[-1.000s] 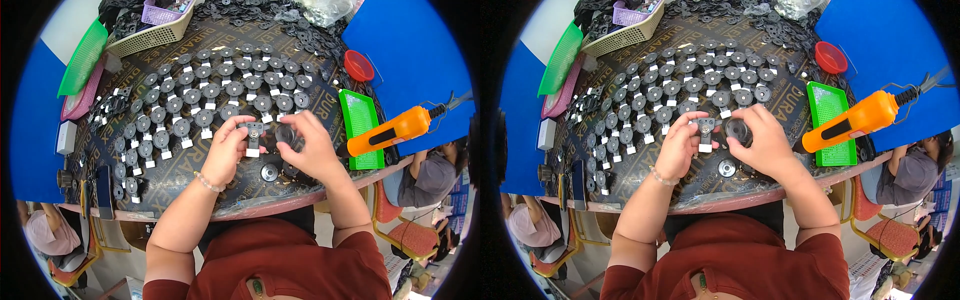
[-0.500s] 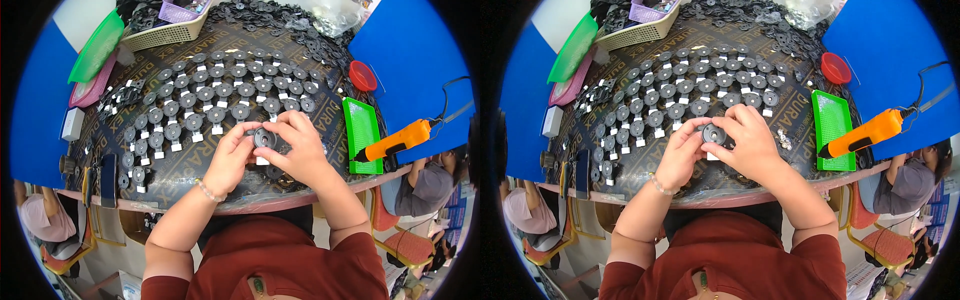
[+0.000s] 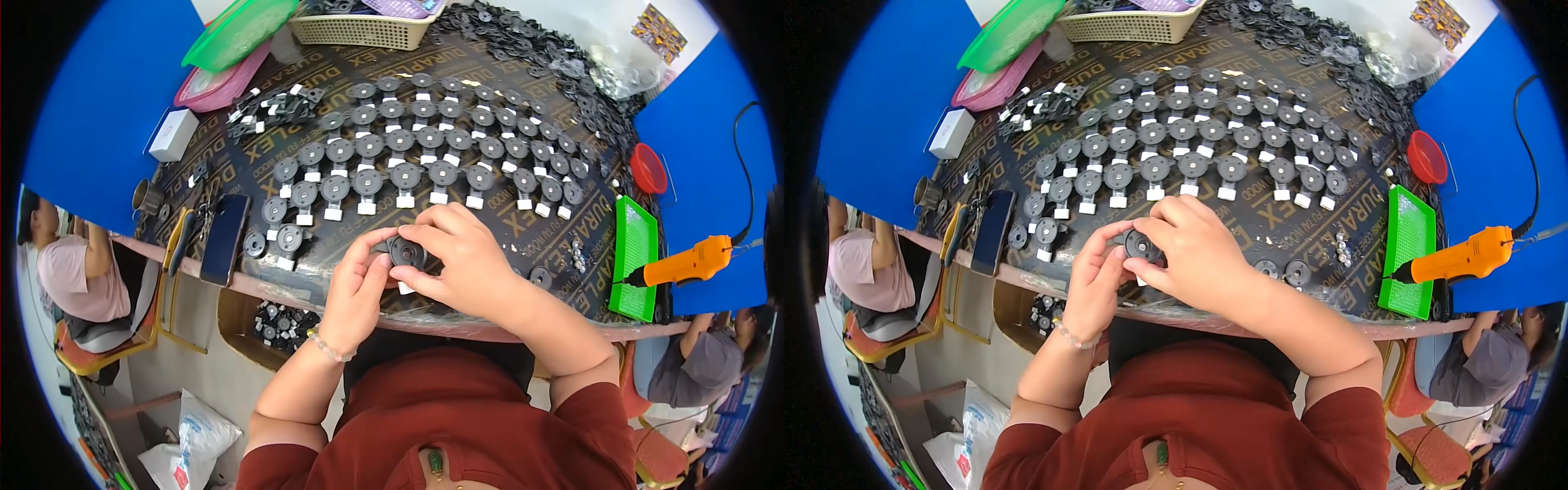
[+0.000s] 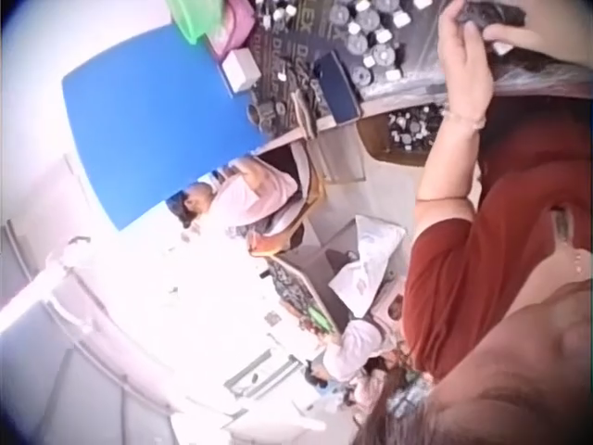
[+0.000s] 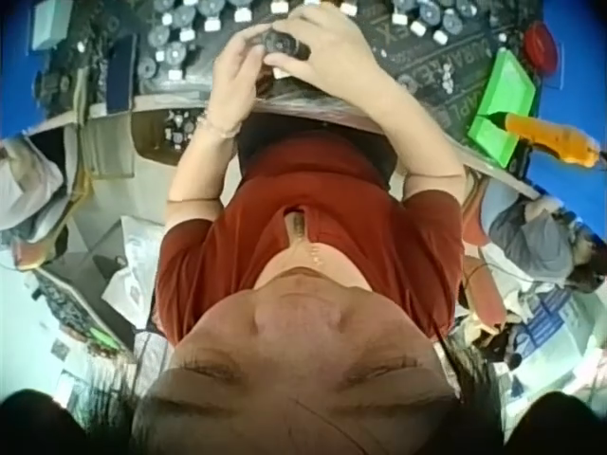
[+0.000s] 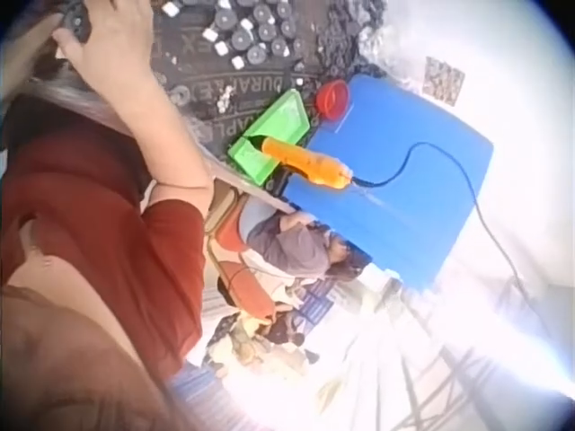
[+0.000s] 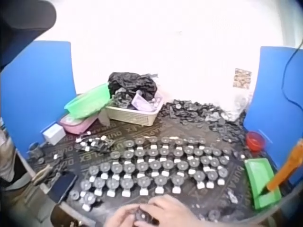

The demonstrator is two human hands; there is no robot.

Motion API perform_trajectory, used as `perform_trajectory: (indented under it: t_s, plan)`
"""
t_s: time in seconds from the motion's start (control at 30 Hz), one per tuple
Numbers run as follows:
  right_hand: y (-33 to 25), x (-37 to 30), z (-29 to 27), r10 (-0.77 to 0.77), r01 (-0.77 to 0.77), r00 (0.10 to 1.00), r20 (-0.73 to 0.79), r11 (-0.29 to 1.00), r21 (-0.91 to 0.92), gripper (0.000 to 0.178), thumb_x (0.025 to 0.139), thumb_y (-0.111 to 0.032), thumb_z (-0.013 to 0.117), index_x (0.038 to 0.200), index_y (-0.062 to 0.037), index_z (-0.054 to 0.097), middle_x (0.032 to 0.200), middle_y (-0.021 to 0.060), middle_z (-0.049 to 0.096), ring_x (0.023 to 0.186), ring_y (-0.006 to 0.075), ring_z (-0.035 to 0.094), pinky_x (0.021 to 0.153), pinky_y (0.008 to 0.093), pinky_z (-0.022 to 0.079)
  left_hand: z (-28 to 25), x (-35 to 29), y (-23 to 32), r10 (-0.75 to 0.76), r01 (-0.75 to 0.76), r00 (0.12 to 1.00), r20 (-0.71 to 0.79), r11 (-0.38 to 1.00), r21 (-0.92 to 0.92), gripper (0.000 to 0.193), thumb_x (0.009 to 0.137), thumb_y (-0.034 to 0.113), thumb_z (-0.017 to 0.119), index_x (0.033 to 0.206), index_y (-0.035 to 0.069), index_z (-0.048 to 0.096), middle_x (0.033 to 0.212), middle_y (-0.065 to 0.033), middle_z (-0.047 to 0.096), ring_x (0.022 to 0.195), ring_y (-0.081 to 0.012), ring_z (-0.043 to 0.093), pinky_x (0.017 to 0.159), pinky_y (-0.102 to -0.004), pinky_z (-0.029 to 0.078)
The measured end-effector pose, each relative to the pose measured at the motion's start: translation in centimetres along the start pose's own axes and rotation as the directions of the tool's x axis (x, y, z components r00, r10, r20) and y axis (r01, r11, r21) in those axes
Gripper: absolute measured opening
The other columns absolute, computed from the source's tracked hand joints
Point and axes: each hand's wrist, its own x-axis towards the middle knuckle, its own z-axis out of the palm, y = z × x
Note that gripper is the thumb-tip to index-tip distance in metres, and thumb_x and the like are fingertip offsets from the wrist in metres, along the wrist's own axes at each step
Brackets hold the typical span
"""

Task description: Assembling small plastic gear-like components onto white base plates at a factory workbench.

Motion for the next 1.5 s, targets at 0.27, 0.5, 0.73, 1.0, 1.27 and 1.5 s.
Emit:
perform_trajectory:
  t_s: [0.27,0.5,0.73,1.0,1.27,1.5]
  plan:
    - [-1.2,2.2,2.3,0.002,-0.015,0.991,0.13,0.995,0.095,0.045,0.072,-0.029,0.083,0.107,-0.0035,0.069,0.099,0.01,0.062,0.094,0.0283,0.06,0.082,0.0388,0.051,-2.9,-1.7,0.2,0.035,-0.032,0.996,-0.077,0.998,0.047,0.031,0.104,0.005,0.041,0.134,0.001,0.048,0.112,-0.0066,0.063,0.095,-0.0094,0.062,0.084,-0.0257,0.054]
    - [-1.0,3.0,4.2,-0.149,0.145,0.989,0.013,0.975,0.171,0.046,0.07,-0.032,0.083,0.102,-0.0018,0.069,0.1,0.0096,0.062,0.095,0.029,0.059,0.084,0.0392,0.05,-4.2,-2.1,0.5,0.074,-0.086,0.992,-0.1,0.989,-0.122,0.034,0.104,0.012,0.044,0.135,-0.001,0.045,0.116,-0.0111,0.062,0.103,-0.018,0.064,0.092,-0.0339,0.053]
    - [-1.7,3.6,4.9,-0.153,0.15,0.988,-0.001,0.966,0.211,0.049,0.069,-0.031,0.087,0.103,-0.001,0.07,0.101,0.0118,0.067,0.091,0.0292,0.063,0.078,0.0374,0.053,-5.5,-2.6,0.4,0.031,-0.069,0.993,-0.117,0.938,-0.34,0.032,0.103,0.015,0.049,0.132,0.001,0.049,0.11,-0.0067,0.063,0.096,-0.0129,0.061,0.085,-0.0285,0.052]
    - [-1.8,3.6,5.0,-0.006,-0.017,0.998,0.069,0.944,0.328,0.044,0.071,-0.029,0.085,0.101,-0.0008,0.07,0.099,0.0122,0.068,0.09,0.0282,0.064,0.077,0.0365,0.053,-5.3,-2.9,0.3,-0.054,0.053,0.998,0.016,0.83,-0.554,0.032,0.103,0.01,0.046,0.134,0.003,0.046,0.123,-0.0106,0.058,0.11,-0.018,0.059,0.096,-0.0338,0.049]
    - [-2.4,3.5,4.4,-0.104,0.099,0.994,0.032,0.987,0.123,0.045,0.07,-0.032,0.085,0.101,-0.002,0.07,0.098,0.0109,0.067,0.089,0.0279,0.064,0.077,0.0373,0.053,-4.5,-2.6,-1.1,0.025,-0.057,0.997,-0.069,0.852,-0.521,0.041,0.1,0.007,0.051,0.139,0.002,0.042,0.126,-0.0125,0.058,0.118,-0.0223,0.057,0.1,-0.0371,0.048]
    - [-1.7,3.5,4.2,-0.117,0.114,0.993,0.002,0.971,0.209,0.043,0.069,-0.029,0.086,0.099,-0.0025,0.07,0.096,0.0102,0.067,0.085,0.0274,0.064,0.076,0.0379,0.053,-4.0,-2.7,-1.1,0.062,-0.104,0.992,-0.106,0.882,-0.46,0.043,0.099,0.006,0.055,0.139,0.002,0.042,0.123,-0.0125,0.06,0.114,-0.0218,0.06,0.1,-0.0384,0.048]
